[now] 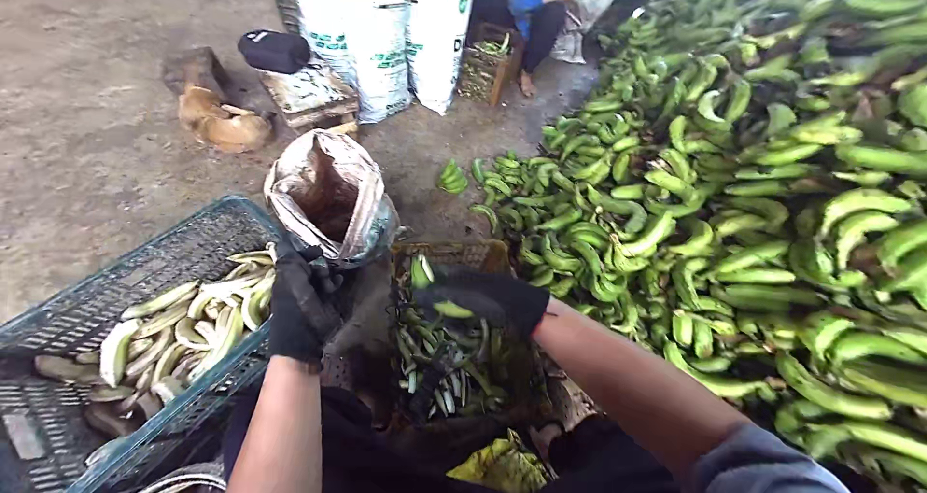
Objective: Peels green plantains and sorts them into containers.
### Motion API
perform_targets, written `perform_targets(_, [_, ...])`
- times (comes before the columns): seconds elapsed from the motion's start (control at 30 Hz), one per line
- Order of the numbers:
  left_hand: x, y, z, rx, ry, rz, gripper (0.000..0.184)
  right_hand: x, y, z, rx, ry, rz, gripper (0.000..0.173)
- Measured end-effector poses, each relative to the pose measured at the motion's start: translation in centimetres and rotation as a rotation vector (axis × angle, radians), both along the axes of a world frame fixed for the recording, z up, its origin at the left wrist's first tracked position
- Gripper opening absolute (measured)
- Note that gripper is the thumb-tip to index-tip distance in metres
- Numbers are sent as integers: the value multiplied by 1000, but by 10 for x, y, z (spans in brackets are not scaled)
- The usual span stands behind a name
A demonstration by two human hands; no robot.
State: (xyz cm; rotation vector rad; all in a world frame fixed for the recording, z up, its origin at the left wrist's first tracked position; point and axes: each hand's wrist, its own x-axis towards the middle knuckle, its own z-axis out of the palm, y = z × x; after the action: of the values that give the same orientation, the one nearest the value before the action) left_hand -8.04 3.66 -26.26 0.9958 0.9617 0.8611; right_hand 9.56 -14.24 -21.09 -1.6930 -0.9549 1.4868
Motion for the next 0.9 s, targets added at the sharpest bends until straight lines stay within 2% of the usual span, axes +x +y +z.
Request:
perform_targets(0.07, [-10,4,2,-124,-230,72,59,8,52,15,151,29,-114,36])
perform_targets(0.13, [-12,6,4,-120,-300,70,61,15,96,46,268,-47,-234,48])
perform_targets(0.2, [-11,6,8,-93,-295,84,58,24,117,68,328,-330,-327,59])
perform_targets(0.23, [-13,8,9,-77,-306,82,59,31,119,66,345,-512,-340,58])
perform_targets(0.3, [-17,13,7,-69,-366,70,63,45,105,30,283,-867,-303,48])
perform_targets(0.37, [-20,16,9,-72,-399,60,64,57,72,-40,1,-1028,-167,43])
perform_targets(0.43, [-22,17,12,-41,-392,64,61,58,30,-109,-378,-951,-62,46])
perform_targets(0.5, [-27,18,8,-8,-395,28,59,51,-10,-163,-640,-795,-64,47])
perform_targets(0.6, [-25,17,2,27,-442,-57,62,38,-49,-220,-785,-656,-260,62])
perform_targets(0.67, [-22,18,-4,114,-481,-188,52,36,-60,-249,-816,-653,-400,69])
perform_targets(0.73, [-21,18,-9,179,-452,-265,42,39,-62,-259,-862,-641,-452,73])
perform_targets(0.83, [-16,16,-12,189,-446,-329,45,41,-62,-256,-940,-587,-442,76])
perform_targets(0.9, [-9,10,-10,144,-388,-304,50,43,-64,-272,-943,-591,-451,79])
